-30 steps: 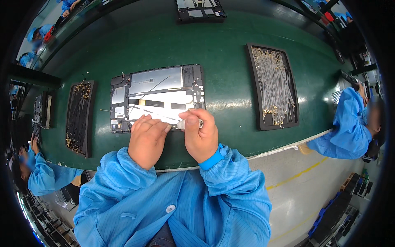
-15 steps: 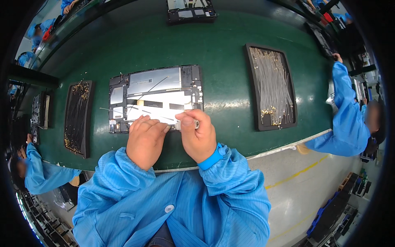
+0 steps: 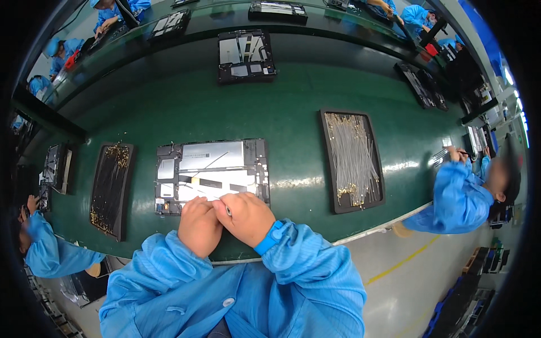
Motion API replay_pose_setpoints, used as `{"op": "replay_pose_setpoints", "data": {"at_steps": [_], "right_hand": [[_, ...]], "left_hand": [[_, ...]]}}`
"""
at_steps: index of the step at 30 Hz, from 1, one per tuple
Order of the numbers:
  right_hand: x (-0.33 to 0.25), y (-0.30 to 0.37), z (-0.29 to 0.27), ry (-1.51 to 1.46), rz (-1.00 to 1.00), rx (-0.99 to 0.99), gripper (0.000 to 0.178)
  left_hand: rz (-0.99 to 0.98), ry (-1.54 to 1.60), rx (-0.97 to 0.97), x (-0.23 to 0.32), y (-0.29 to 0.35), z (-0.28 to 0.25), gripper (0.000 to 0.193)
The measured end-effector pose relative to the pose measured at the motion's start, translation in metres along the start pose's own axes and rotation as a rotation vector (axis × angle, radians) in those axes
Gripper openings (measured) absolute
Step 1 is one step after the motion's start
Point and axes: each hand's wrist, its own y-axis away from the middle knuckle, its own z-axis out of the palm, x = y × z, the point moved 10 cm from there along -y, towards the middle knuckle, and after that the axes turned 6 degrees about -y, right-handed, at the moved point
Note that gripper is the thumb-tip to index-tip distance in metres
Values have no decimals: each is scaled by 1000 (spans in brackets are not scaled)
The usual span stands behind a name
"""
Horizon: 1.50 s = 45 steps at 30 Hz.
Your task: Assembling internal components of a tablet device on a production line.
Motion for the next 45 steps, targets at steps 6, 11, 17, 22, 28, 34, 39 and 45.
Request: {"op": "replay_pose_setpoints", "data": {"at_steps": [6,11,17,22,28,34,39,45], "right_hand": [[43,2,-2,-502,447,97,19],[82,41,-44,-781,705,446,38],[108,90,-26,-677,1097,151,51],[90,83,4,-820,1208,-244,53],[42,9,-2,-1003,963,-203,37],[29,-115,26,-935,787,-76,41],[35,-222,80,-812,671,-65,43],[98,-227,101,-1035,824,279,47]], "left_hand": [[127,-48,-77,-19,-24,-12,10],[-434,-86,376,-140,6,-78,27],[-454,64,25,-134,47,-36,31],[-546,152,70,-152,46,-25,30],[-794,440,478,-181,46,-44,37],[-781,470,445,-189,52,-28,36],[-633,294,381,-177,38,-33,22],[-587,227,334,-172,36,-34,19]]}}
